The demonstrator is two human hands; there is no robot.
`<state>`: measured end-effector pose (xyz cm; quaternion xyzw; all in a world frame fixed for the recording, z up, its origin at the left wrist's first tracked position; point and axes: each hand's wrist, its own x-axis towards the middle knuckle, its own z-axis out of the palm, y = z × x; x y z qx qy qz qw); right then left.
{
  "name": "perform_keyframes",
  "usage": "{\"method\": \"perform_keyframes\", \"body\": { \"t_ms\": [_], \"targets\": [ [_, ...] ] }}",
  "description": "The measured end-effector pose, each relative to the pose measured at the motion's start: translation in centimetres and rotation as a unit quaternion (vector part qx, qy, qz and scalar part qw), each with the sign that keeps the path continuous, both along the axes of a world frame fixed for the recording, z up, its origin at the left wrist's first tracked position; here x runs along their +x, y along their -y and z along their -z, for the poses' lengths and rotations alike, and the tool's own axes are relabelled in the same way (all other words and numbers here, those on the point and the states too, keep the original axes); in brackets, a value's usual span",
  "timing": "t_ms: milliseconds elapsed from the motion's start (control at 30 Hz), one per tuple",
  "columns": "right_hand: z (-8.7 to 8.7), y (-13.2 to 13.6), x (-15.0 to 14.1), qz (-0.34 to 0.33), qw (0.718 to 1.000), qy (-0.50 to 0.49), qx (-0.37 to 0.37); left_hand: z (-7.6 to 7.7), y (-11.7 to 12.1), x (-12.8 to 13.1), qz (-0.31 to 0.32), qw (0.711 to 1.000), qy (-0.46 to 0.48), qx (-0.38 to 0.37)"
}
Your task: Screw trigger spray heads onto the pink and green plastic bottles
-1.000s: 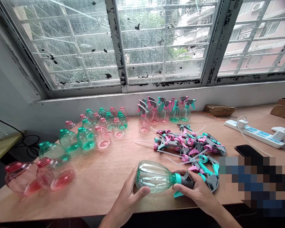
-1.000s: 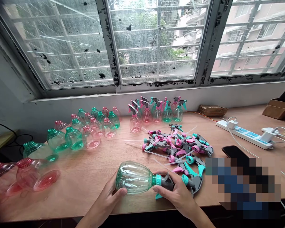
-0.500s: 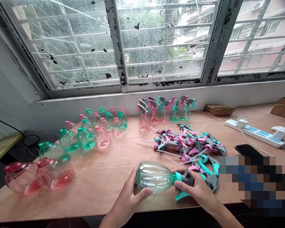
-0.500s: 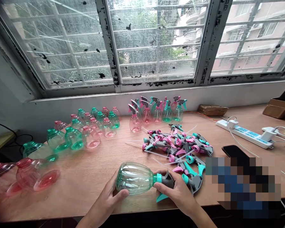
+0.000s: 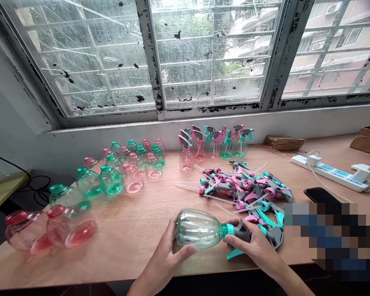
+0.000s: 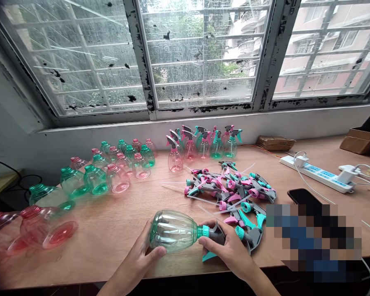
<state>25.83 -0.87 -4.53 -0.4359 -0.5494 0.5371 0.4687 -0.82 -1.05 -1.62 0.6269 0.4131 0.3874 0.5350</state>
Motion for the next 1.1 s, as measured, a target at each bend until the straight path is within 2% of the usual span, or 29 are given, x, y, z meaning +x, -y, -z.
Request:
{"method": "perform_keyframes", "body": {
  "t_ms": [300, 400, 633, 933, 1100],
  "targets": [
    [-0.1, -0.1, 0.2, -0.010, 0.993, -0.110, -0.032, 0.6, 0.1, -0.2, 0.050, 0.999, -0.009, -0.016],
    [-0.1, -0.1, 0.1, -0.011, 0.995, -0.098, -0.022, 0.7, 0.1, -0.3, 0.046, 0.999, -0.023, -0.005],
    [-0.2, 0.0, 0.3, -0.027, 0.997, -0.066, -0.011, 0.7, 0.2, -0.5, 0.036, 0.998, 0.008, -0.051],
    [-0.1, 0.0, 0.3, -0.019, 0.997, -0.076, -0.018, 0.9, 0.1, -0.4, 0.058, 0.998, -0.008, -0.009],
    [-0.3, 0.1, 0.3, -0.031, 0.997, -0.063, -0.016, 1.1, 0.0, -0.5, 0.051, 0.998, -0.017, -0.014]
  ]
}}
